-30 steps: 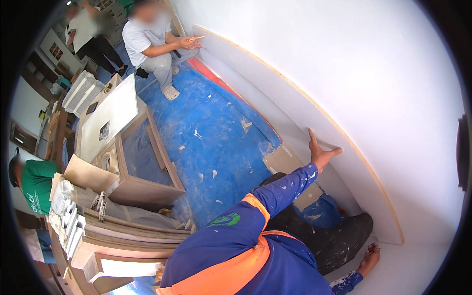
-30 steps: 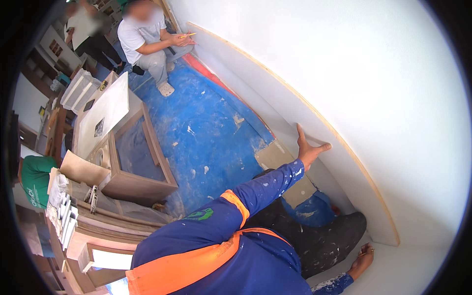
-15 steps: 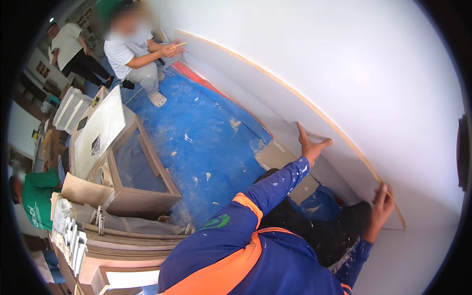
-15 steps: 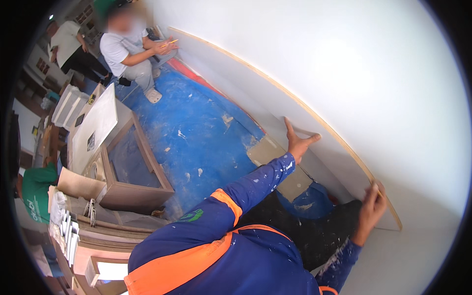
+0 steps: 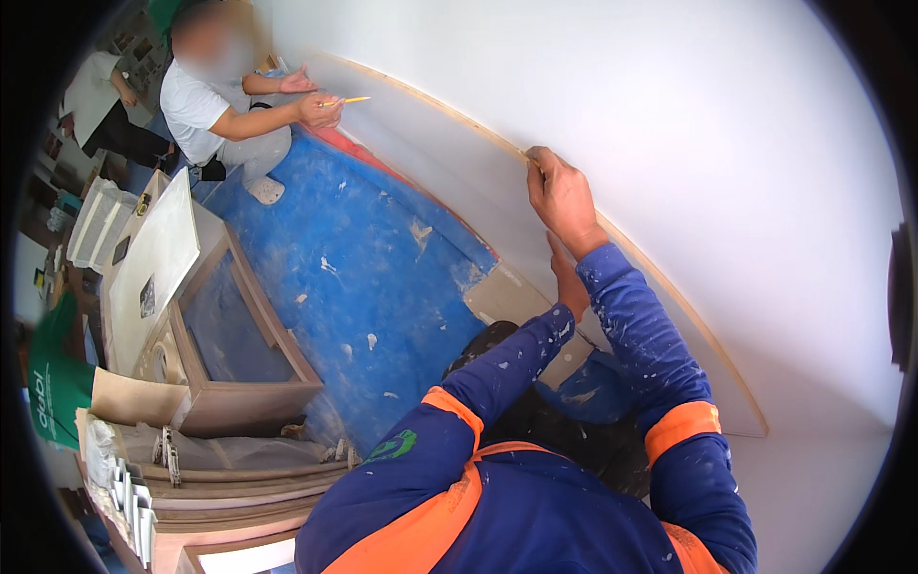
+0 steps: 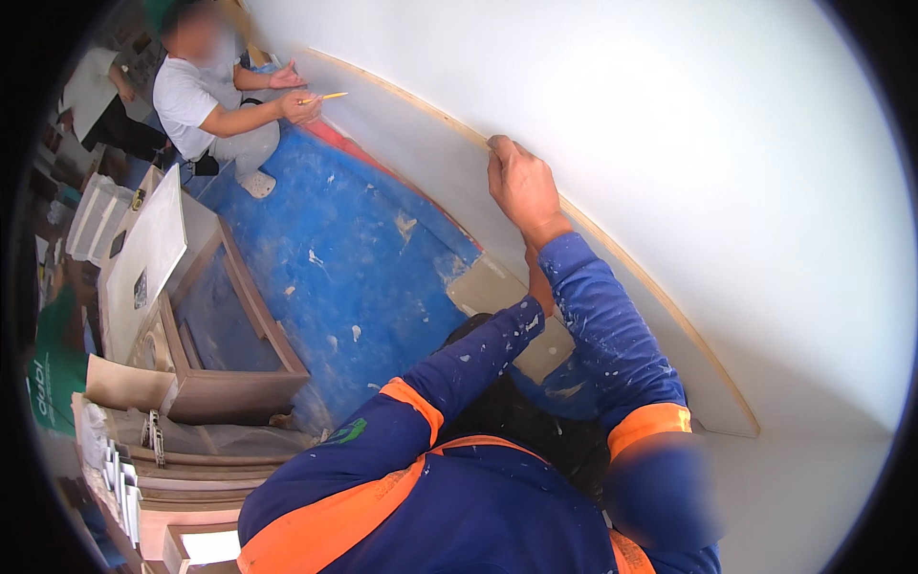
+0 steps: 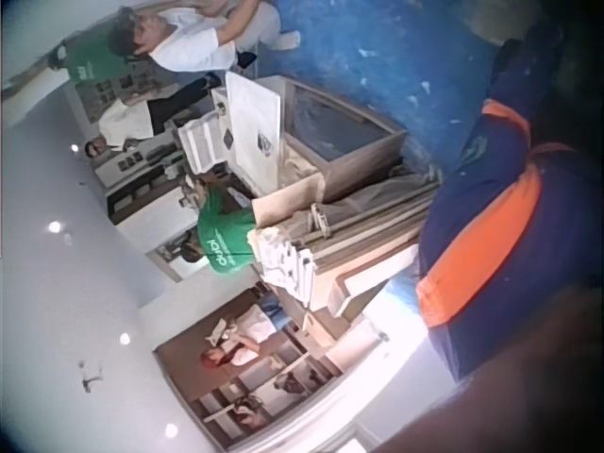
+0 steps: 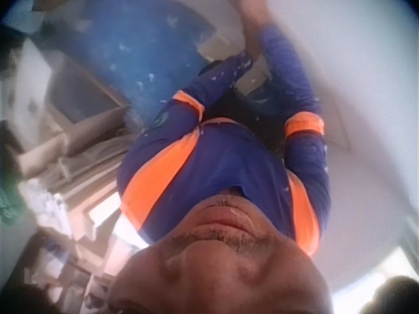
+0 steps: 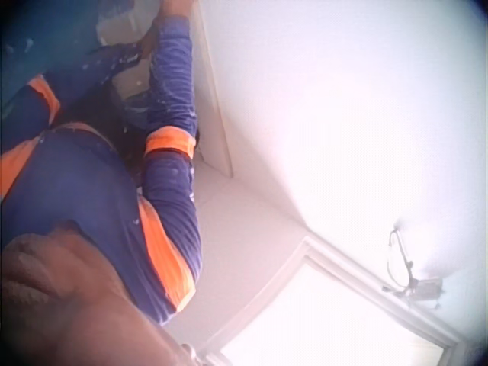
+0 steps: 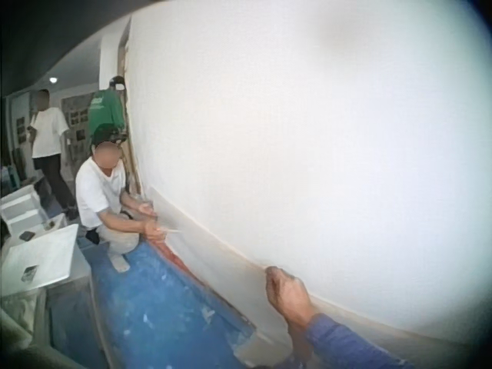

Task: The person positions and fits long, curved wooden wall panels along the base of a wall in a room under renovation. They repeatedly lift the panels, align them against the wall, and adjust their placement to ensure a proper fit.

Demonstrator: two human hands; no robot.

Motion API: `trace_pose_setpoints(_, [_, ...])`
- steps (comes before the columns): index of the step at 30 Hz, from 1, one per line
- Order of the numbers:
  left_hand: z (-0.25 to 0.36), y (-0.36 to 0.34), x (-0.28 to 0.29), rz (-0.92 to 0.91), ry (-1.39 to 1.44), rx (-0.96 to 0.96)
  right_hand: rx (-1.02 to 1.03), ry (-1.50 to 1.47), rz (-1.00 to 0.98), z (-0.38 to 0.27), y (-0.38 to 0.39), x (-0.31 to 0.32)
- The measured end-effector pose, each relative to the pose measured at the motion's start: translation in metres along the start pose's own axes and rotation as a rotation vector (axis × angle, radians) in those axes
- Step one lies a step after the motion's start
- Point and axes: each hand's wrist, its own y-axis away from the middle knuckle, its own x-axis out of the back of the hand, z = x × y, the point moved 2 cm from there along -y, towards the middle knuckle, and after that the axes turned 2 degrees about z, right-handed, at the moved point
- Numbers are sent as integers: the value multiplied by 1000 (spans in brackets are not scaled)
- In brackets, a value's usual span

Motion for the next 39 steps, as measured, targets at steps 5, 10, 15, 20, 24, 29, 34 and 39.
trace_pose_setpoints(5, [-1, 1, 1, 64, -99, 4, -19, 85, -40, 8, -9, -26])
trace_pose_setpoints(10, [1, 3, 0, 83, -80, -5, -45, 192, -98, 13, -10, -38])
trace_pose_setpoints(15, [4, 3, 1, 95, -53, -13, -28, 206, -73, 15, -13, -44])
trace_pose_setpoints(20, [4, 6, 2, 55, -9, 73, -22, 241, -98, 21, -15, -44])
trace_pose_setpoints(24, [-14, 3, -8, 15, 23, 33, -73, 266, -145, 28, -19, -46])
trace_pose_setpoints(29, [-69, -25, 2, -205, -16, -142, 38, 186, -179, -14, -56, -83])
trace_pose_setpoints(34, [-31, -5, -8, -127, 131, 4, 55, 248, -242, 6, -89, -115])
trace_pose_setpoints(39, [-16, 0, -6, 2, 86, -10, 42, 274, -311, 6, -100, -132])
